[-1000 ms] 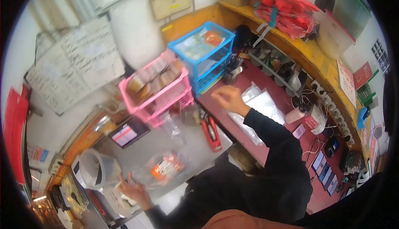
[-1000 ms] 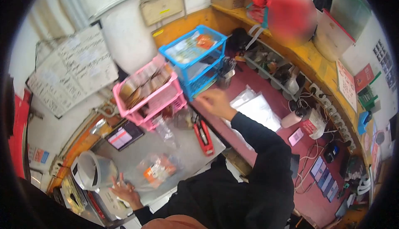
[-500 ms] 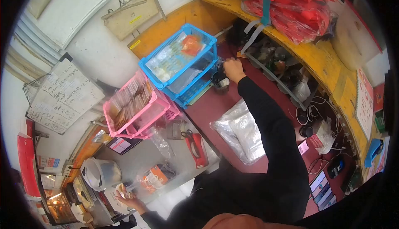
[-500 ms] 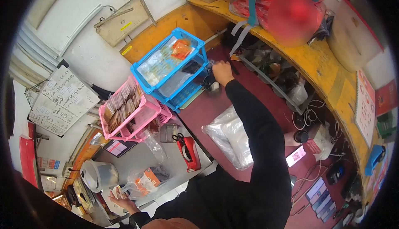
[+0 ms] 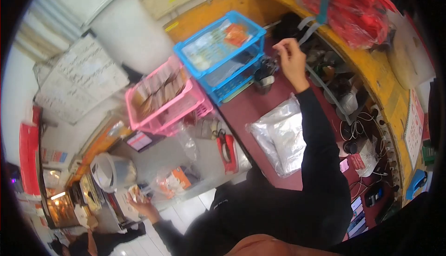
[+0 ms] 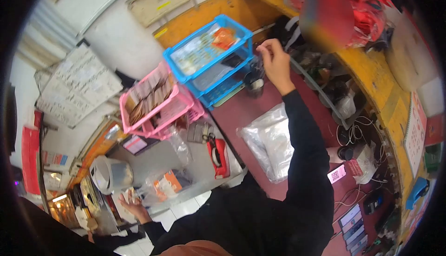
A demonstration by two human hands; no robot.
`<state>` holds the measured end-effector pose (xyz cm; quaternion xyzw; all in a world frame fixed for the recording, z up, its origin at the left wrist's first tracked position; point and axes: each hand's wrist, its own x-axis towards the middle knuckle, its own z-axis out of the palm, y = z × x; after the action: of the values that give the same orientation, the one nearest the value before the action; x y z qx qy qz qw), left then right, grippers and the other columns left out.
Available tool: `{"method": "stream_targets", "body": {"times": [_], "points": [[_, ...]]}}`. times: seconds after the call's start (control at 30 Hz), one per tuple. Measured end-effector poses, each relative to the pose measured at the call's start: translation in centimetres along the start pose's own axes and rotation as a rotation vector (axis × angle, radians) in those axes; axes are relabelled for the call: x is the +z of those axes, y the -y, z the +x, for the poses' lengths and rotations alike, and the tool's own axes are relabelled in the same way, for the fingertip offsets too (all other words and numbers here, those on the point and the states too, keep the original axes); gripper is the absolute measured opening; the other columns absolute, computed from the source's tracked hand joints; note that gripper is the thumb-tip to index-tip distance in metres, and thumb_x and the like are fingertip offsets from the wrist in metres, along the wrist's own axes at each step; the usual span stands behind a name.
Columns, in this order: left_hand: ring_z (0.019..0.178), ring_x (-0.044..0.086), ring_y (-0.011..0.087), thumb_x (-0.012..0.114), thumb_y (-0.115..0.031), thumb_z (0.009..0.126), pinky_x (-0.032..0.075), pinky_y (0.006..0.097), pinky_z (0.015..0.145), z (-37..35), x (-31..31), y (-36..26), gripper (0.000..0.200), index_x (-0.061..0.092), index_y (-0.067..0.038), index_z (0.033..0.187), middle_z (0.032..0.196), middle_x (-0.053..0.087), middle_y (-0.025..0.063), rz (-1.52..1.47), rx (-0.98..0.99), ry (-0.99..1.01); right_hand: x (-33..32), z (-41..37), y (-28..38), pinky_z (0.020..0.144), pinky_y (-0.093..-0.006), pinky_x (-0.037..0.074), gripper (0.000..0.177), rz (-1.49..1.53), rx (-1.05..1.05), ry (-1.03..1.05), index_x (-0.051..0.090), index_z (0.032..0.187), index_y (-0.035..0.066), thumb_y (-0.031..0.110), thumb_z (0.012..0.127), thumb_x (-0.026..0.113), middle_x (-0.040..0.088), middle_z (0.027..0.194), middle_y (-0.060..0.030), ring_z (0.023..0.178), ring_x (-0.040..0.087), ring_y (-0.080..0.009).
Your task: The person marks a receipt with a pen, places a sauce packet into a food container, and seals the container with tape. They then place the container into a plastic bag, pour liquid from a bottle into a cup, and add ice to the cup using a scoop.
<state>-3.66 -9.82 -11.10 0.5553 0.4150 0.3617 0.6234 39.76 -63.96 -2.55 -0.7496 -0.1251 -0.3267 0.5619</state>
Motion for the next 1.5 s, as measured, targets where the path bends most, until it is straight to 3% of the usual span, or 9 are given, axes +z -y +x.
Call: {"method": "stream_targets", "body": {"times": [0.2,0.37,0.47,0.5,0.67,0.77,1.0,1.2,1.5], "points": [[0.118,0.054,0.0264,0.024,-0.078,0.087,0.052,0.0251,0.048,0.2,-2.0,-0.6,0.091,0.013,-0.016,0.154,0.147,0.036,0.0198,0.161,0.149,0.27,3.4,-9.8,17.6,0.064,-0.0303,0.057,0.018,0.481,-0.25,-0.242,0.041,0.113,0.005,0.018,0.102,0.045,0.065,0.093,-0.021,0.074,0.066,-0.0222],[0.078,0.065,0.0253,0.015,-0.09,0.074,0.053,0.0267,0.049,0.4,-5.1,-1.8,0.108,-0.002,-0.02,0.154,0.146,0.035,0.0263,0.036,0.122,0.556,13.9,-21.0,27.4,0.057,-0.0382,0.061,0.026,0.98,0.087,0.207,0.037,0.108,0.006,0.031,0.102,0.044,0.063,0.096,-0.0233,0.079,0.068,-0.0272],[0.054,0.06,0.0207,0.014,-0.097,0.061,0.052,0.026,0.048,-0.2,-5.6,-2.5,0.121,-0.005,-0.022,0.154,0.142,0.04,0.0291,-0.076,0.067,0.591,22.7,-29.3,30.8,0.073,-0.0311,0.057,0.008,1.012,0.177,0.762,0.046,0.1,0.001,0.007,0.098,0.05,0.066,0.091,-0.0165,0.082,0.069,-0.0207],[0.049,0.057,0.0191,0.013,-0.1,0.057,0.051,0.0259,0.047,-0.4,-5.8,-2.7,0.126,-0.006,-0.022,0.154,0.141,0.041,0.0299,-0.099,0.053,0.574,24.9,-31.2,30.9,0.069,-0.0296,0.055,0.007,0.66,-0.141,0.87,0.05,0.095,0.001,0.007,0.097,0.05,0.067,0.091,-0.013,0.08,0.069,-0.0197],[0.044,0.053,0.0141,0.013,-0.103,0.049,0.052,0.0253,0.049,1.2,-9.2,-2.4,0.134,-0.012,-0.023,0.153,0.144,0.036,0.03,-0.236,-0.04,0.738,32.1,-43.7,26.7,0.064,-0.0393,0.053,0.015,0.211,-0.135,1.553,0.059,0.094,0.008,0.022,0.091,0.059,0.066,0.086,-0.01,0.08,0.067,-0.0275],[0.044,0.054,0.0145,0.014,-0.103,0.048,0.053,0.0254,0.05,1.7,-10.0,-2.5,0.135,-0.015,-0.023,0.152,0.146,0.035,0.029,-0.212,-0.063,0.835,32.1,-49.4,23.2,0.063,-0.0393,0.052,0.024,-0.198,-0.57,1.665,0.064,0.1,0.011,0.03,0.085,0.066,0.066,0.088,-0.0088,0.082,0.067,-0.0268],[0.049,0.061,0.0186,0.013,-0.102,0.051,0.057,0.0291,0.058,3.2,-11.8,-1.9,0.133,-0.015,-0.02,0.152,0.147,0.034,0.0273,-0.241,-0.078,0.896,26.8,-35.8,30.2,0.111,-0.0456,0.025,0.044,-0.908,-0.681,1.681,0.069,0.082,0.006,0.049,0.075,0.07,0.066,0.084,-0.0107,0.09,0.063,-0.027],[0.065,0.069,0.0235,0.018,-0.099,0.06,0.058,0.031,0.066,3.8,-11.8,-1.1,0.126,-0.007,-0.018,0.154,0.143,0.042,0.0257,-0.196,-0.105,0.906,23.2,-34.9,27.4,0.111,-0.0483,0.028,0.032,-0.66,-0.867,1.734,0.068,0.089,0.008,0.037,0.074,0.074,0.065,0.077,-0.0098,0.09,0.063,-0.0264],[0.065,0.067,0.0175,0.034,-0.077,0.087,0.054,0.0268,0.066,7.4,-6.8,-7.4,0.095,0.014,-0.012,0.153,0.106,0.069,0.0198,-0.004,0.12,0.989,24.9,-28.6,31.4,0.079,-0.0361,0.042,0.025,-0.371,-0.802,1.528,0.061,0.079,0.006,0.008,0.061,0.078,0.064,0.074,-0.0105,0.078,0.063,-0.0271]]}}
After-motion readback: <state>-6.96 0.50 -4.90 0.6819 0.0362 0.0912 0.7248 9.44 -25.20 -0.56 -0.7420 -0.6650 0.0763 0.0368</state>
